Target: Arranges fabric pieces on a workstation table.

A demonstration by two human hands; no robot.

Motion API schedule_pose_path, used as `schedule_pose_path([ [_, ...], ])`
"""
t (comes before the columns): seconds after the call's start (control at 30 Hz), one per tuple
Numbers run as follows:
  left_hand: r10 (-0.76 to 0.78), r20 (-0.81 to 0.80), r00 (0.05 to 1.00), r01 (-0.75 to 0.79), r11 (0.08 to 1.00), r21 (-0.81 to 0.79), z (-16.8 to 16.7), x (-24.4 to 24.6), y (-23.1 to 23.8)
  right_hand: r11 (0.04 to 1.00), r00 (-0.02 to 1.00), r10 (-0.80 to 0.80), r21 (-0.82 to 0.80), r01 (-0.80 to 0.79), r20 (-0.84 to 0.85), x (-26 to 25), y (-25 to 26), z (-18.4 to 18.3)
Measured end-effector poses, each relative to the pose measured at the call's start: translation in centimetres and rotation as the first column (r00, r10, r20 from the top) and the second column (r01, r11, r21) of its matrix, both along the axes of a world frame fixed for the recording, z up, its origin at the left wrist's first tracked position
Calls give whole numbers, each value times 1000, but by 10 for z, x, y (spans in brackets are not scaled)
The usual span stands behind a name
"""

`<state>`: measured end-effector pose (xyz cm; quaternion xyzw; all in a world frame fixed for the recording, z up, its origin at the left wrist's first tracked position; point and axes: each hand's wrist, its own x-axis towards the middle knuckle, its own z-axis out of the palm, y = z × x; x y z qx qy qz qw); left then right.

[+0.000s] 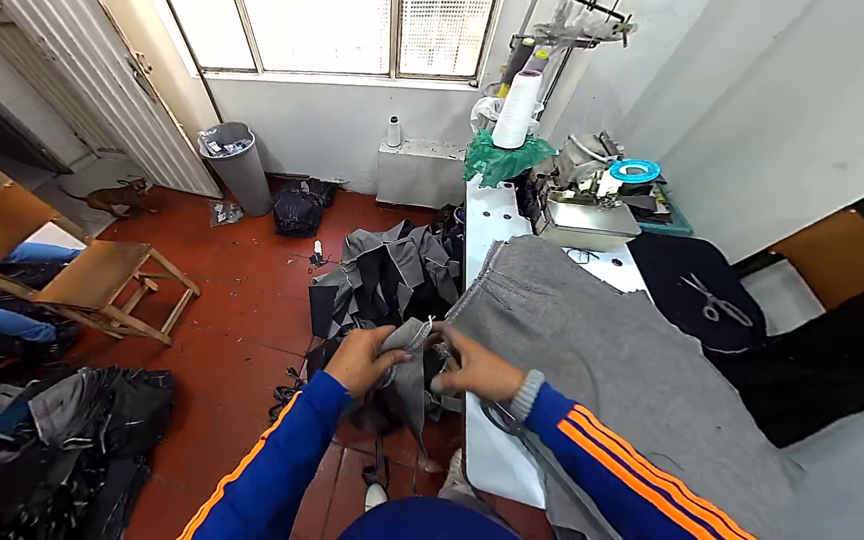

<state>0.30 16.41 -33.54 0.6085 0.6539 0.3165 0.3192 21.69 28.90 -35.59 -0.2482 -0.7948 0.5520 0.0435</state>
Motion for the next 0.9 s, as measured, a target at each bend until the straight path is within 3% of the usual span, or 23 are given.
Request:
schedule_pose_path([
  [0.07, 26, 54, 998, -41, 951, 306, 32, -2, -25, 998, 1000, 5, 60, -5, 7, -15, -42, -5],
  [0.13, 60, 81, 995, -95, 832, 547, 63, -11, -44, 984, 997, -52, 172, 40, 64, -32, -71, -29],
  [0.23, 199, -19, 980, -128, 699, 703, 88, -41, -66, 928, 974, -224, 312, 203, 32, -28, -83, -49],
  [0.3, 312, -36, 949, -190, 662, 725, 81, -64, -81, 794, 925, -309, 476, 378, -220, -7, -77, -37],
  [0.37, 421, 7, 907, -316, 669, 673, 53, -80, -86, 646, 876, -307, 595, 479, -373, 20, -56, -5],
  [0.47, 419, 220, 881, -472, 810, 348, -31, -74, -79, 629, 900, -260, 647, 432, -349, 55, -37, 62],
  [0.53, 437, 323, 840, -475, 879, 45, -80, -35, -73, 625, 926, -200, 686, 372, -320, 62, -38, 86],
  [0.63, 521, 548, 654, -540, 829, -145, -93, 15, -65, 598, 906, -176, 689, 409, -385, 72, -52, 101],
  [0.67, 532, 574, 622, -558, 816, -152, -78, 14, -66, 581, 889, -190, 682, 444, -417, 82, -55, 109],
  [0.7, 503, 560, 658, -539, 834, -115, -52, 6, -68, 552, 874, -210, 685, 475, -437, 97, -56, 119],
  [0.8, 190, 443, 876, -299, 935, 191, 49, -17, -72, 398, 850, -336, 757, 518, -405, 164, -58, 147],
  [0.9, -37, 341, 939, -92, 930, 356, 118, -12, -72, 339, 798, -500, 773, 537, -335, 228, -80, 143],
])
